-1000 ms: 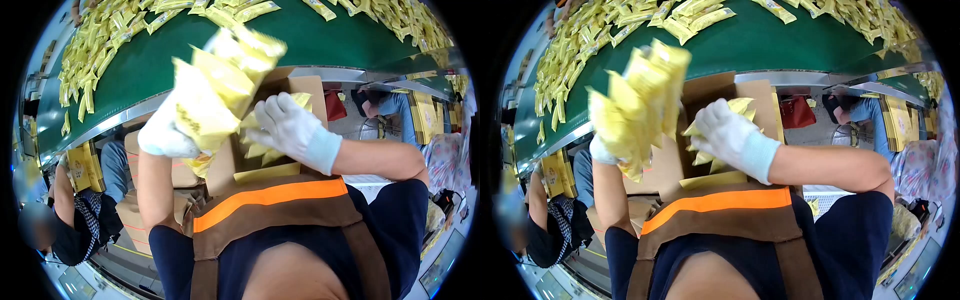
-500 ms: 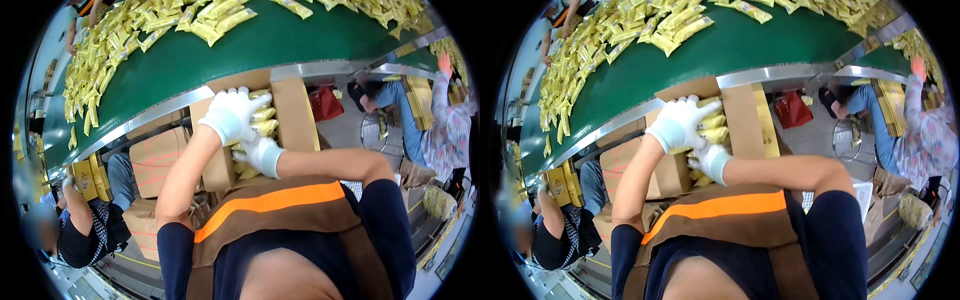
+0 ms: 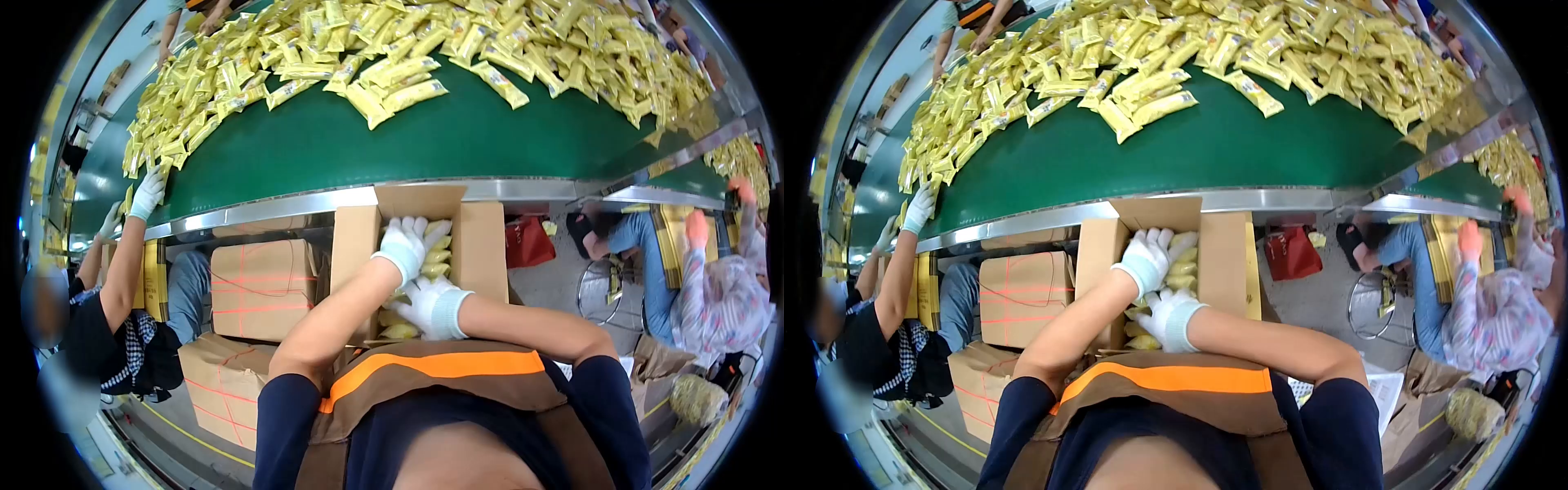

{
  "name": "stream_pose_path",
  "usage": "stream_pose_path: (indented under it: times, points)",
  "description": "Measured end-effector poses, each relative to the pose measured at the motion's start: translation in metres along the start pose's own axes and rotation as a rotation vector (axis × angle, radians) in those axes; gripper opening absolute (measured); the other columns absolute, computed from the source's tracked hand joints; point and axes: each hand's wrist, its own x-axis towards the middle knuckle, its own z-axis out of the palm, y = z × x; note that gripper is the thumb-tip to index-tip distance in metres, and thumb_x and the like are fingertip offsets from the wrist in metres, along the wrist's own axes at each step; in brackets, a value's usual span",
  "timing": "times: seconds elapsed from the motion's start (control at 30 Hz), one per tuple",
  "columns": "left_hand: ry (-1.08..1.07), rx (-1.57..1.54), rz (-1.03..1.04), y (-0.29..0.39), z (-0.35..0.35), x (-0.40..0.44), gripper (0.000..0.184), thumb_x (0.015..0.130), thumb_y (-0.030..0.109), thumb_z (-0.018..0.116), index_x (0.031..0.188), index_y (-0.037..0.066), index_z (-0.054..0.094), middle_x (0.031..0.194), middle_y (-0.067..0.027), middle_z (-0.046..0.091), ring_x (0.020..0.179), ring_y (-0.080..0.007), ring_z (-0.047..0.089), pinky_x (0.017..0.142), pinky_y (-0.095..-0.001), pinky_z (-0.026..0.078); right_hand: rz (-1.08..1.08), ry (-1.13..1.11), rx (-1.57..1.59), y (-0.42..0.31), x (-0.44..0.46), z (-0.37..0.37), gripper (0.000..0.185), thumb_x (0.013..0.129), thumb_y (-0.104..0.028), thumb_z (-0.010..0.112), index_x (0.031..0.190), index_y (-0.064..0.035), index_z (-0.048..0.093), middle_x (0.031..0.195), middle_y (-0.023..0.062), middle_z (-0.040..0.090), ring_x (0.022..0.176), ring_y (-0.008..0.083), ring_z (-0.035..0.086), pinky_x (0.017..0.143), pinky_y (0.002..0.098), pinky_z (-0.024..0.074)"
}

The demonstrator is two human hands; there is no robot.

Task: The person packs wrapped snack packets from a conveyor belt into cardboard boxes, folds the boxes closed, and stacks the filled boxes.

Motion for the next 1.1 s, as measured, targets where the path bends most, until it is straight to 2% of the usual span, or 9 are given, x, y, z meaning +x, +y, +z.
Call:
stream_pose_path:
  times: [0.13, 0.3, 0.37, 0.43, 0.53, 0.6, 0.73, 0.9, 1.1]
  points:
    - [-0.249, 0.045, -0.059, 0.014, -0.001, 0.003, 0.091, 0.088, 0.036, 0.062, 0.159, 0.026, 0.008, 0.157, -0.0163, 0.03, 0.135, -0.0363, 0.04, 0.111, -0.0565, 0.029, 0.003, -0.043, 0.223, 0.01, 0.008, -0.005, 0.041, 0.092, -0.027, 0.054, 0.131, -0.0141, 0.059, 0.132, 0.0217, 0.057, 0.119, 0.0327, 0.058, 0.098, 0.0428, 0.0463]
    - [-0.139, -0.511, -0.204, 0.008, 0.012, 0.002, 0.035, 0.092, 0.021, 0.053, 0.125, 0.015, 0.062, 0.112, -0.0155, 0.061, 0.1, -0.0338, 0.064, 0.073, -0.0465, 0.055, -0.081, 0.064, 0.097, 0.038, 0.069, 0.08, 0.039, 0.096, -0.03, 0.045, 0.128, -0.0108, 0.06, 0.129, 0.0173, 0.062, 0.115, 0.0333, 0.061, 0.098, 0.0394, 0.0462]
    - [0.113, -0.681, 0.281, -0.028, -0.007, -0.015, 0.034, 0.088, 0.014, 0.06, 0.122, 0.008, 0.063, 0.099, -0.0168, 0.066, 0.08, -0.0293, 0.067, 0.073, -0.0418, 0.055, -0.323, -0.399, 0.283, 0.036, 0.007, -0.066, 0.034, 0.096, -0.027, 0.053, 0.122, -0.0063, 0.062, 0.121, 0.0152, 0.066, 0.108, 0.0283, 0.064, 0.094, 0.0365, 0.049]
    - [0.218, -1.109, 0.777, -0.082, -0.032, -0.017, 0.035, 0.085, 0.01, 0.065, 0.119, 0.005, 0.064, 0.094, -0.0156, 0.068, 0.077, -0.0262, 0.067, 0.071, -0.0389, 0.055, -0.552, -0.084, 0.836, 0.081, -0.016, -0.11, 0.031, 0.092, -0.026, 0.064, 0.114, -0.0035, 0.064, 0.109, 0.0112, 0.07, 0.1, 0.0215, 0.066, 0.089, 0.0325, 0.0512]
    - [0.369, -1.624, 0.007, -0.173, -0.087, -0.015, 0.045, 0.087, 0.015, 0.067, 0.129, 0.003, 0.057, 0.107, -0.0168, 0.065, 0.096, -0.0247, 0.063, 0.083, -0.0343, 0.051, -0.271, 0.467, 1.067, 0.18, -0.037, -0.204, 0.04, 0.095, -0.038, 0.061, 0.107, 0.0004, 0.065, 0.098, 0.0104, 0.068, 0.092, 0.0197, 0.065, 0.085, 0.032, 0.053]
    - [1.033, -1.488, -0.417, -0.246, -0.054, 0.024, 0.059, 0.093, 0.03, 0.063, 0.145, 0.007, 0.045, 0.129, -0.021, 0.057, 0.119, -0.0313, 0.056, 0.102, -0.0358, 0.044, 0.129, 1.013, 1.0, 0.268, -0.008, -0.22, 0.053, 0.093, -0.041, 0.061, 0.13, -0.0037, 0.058, 0.127, 0.0112, 0.061, 0.112, 0.0194, 0.059, 0.092, 0.0322, 0.0511]
    - [0.934, -0.766, -0.91, -0.389, 0.079, 0.081, 0.092, 0.081, 0.061, 0.065, 0.153, 0.016, 0.03, 0.15, -0.025, 0.035, 0.136, -0.0421, 0.038, 0.11, -0.0518, 0.03, 0.196, 1.081, 0.137, 0.358, 0.079, -0.275, 0.07, 0.085, -0.053, 0.062, 0.144, -0.018, 0.049, 0.149, 0.0233, 0.04, 0.136, 0.0373, 0.042, 0.113, 0.041, 0.0342]
    - [0.885, -0.544, -0.61, -0.334, 0.04, 0.13, 0.071, 0.076, 0.045, 0.071, 0.138, 0.016, 0.052, 0.136, -0.0224, 0.05, 0.12, -0.0418, 0.051, 0.102, -0.049, 0.04, 0.279, 0.663, -0.732, 0.279, 0.22, -0.318, 0.07, 0.081, -0.055, 0.064, 0.145, -0.0296, 0.048, 0.16, 0.0089, 0.026, 0.143, 0.0331, 0.032, 0.109, 0.0555, 0.0349]
    - [0.763, -0.5, -0.323, -0.263, 0.031, 0.084, 0.04, 0.081, 0.024, 0.069, 0.12, 0.018, 0.067, 0.137, -0.024, 0.048, 0.121, -0.0412, 0.05, 0.104, -0.0431, 0.042, 0.658, 0.503, -0.524, 0.309, 0.187, -0.281, 0.059, 0.082, -0.054, 0.055, 0.128, -0.0198, 0.064, 0.15, 0.007, 0.04, 0.134, 0.0318, 0.041, 0.095, 0.0535, 0.0463]
